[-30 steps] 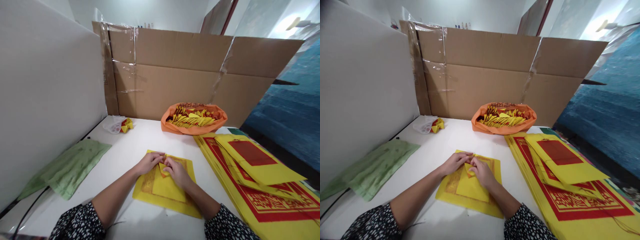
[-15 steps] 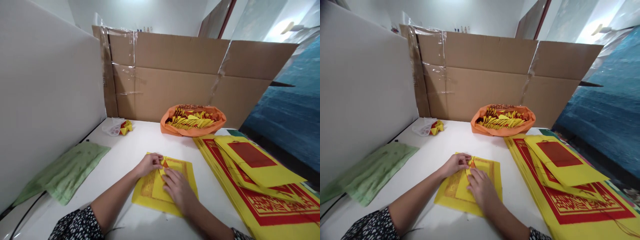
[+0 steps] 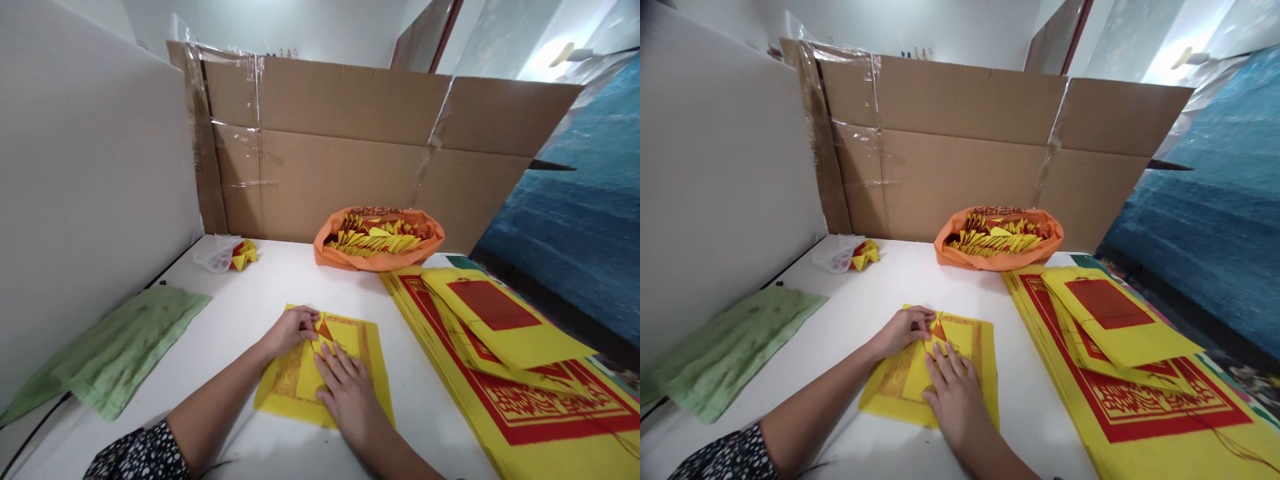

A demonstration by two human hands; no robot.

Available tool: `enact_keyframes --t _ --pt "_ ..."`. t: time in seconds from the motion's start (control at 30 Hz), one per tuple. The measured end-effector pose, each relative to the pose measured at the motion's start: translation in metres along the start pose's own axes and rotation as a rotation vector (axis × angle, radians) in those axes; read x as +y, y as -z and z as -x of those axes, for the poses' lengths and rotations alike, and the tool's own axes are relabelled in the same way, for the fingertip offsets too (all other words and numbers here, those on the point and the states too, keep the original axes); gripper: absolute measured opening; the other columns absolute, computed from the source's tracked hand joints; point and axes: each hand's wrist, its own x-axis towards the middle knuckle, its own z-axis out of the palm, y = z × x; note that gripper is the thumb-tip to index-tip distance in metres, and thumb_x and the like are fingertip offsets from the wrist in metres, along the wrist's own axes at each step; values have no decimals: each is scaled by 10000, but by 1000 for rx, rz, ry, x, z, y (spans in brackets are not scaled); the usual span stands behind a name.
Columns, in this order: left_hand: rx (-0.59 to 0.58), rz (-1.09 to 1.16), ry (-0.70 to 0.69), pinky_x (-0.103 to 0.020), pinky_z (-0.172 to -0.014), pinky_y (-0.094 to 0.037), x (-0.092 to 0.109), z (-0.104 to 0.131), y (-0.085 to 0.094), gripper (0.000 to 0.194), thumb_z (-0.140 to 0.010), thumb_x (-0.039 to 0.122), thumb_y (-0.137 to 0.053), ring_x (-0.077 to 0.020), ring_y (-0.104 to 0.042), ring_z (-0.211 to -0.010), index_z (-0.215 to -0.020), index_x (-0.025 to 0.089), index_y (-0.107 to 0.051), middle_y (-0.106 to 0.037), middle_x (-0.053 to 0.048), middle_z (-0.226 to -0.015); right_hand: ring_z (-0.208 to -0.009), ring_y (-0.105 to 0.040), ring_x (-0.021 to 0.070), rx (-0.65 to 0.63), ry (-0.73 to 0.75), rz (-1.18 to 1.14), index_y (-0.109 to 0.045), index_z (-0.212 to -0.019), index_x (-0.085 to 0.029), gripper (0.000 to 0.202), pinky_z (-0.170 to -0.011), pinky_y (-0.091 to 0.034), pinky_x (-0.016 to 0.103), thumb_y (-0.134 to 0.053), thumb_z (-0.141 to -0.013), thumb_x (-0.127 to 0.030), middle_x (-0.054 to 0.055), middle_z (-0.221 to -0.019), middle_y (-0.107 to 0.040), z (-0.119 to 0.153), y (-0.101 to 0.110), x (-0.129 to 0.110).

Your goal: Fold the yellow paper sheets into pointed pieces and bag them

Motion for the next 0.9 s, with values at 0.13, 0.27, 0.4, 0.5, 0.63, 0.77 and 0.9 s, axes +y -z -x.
enact_keyframes --t 0.13,0.27,0.4,0.5,0.63,0.77,0.9 --pt "-17 9 1 -374 -981 -452 2 0 1 289 -732 383 -776 -262 -566 -1147 -637 155 -626 -595 -123 -1172 -1411 -291 328 0 -44 -12 -463 -1405 -342 477 -1012 -383 520 -509 -937 -419 17 -1557 -269 2 12 -2" --pt "-38 14 4 -359 -953 -469 6 1 1 285 -755 373 -756 -253 -567 -1140 -640 152 -619 -582 -126 -1181 -1422 -263 317 -3 -31 -48 -454 -1409 -323 493 -1038 -355 509 -496 -931 -434 15 -1578 -219 1 19 -2" --pt "-40 -39 -3 -350 -937 -474 12 3 1 260 -762 330 -749 -253 -573 -1130 -636 150 -608 -583 -129 -1171 -1391 -311 342 -36 -51 -30 -382 -1460 -268 576 -1022 -354 552 -502 -915 -412 48 -1572 -237 0 18 -1" --pt "-44 -64 5 -339 -931 -474 15 3 1 246 -759 292 -748 -248 -581 -1122 -625 150 -598 -583 -126 -1173 -1367 -340 360 -20 -28 -26 -416 -1441 -284 562 -1006 -367 556 -517 -905 -417 46 -1562 -274 1 16 1" --pt "-48 -81 -6 -332 -911 -482 13 4 1 231 -751 265 -754 -247 -589 -1111 -634 148 -592 -581 -129 -1184 -1364 -351 349 -3 -8 -39 -422 -1433 -325 557 -1011 -375 536 -528 -900 -446 22 -1542 -330 4 16 5" --pt "-30 -116 -46 -329 -925 -473 9 4 0 223 -759 268 -751 -243 -584 -1113 -638 155 -602 -603 -118 -1146 -1394 -311 345 8 2 -25 -396 -1449 -323 557 -1028 -367 562 -511 -916 -434 24 -1547 -313 6 14 5" --pt "-38 -143 -44 -321 -911 -480 10 3 0 212 -761 275 -749 -242 -587 -1110 -640 157 -621 -606 -114 -1146 -1435 -224 331 19 32 3 -404 -1454 -255 578 -1109 -295 566 -550 -907 -369 76 -1550 -289 7 10 3"
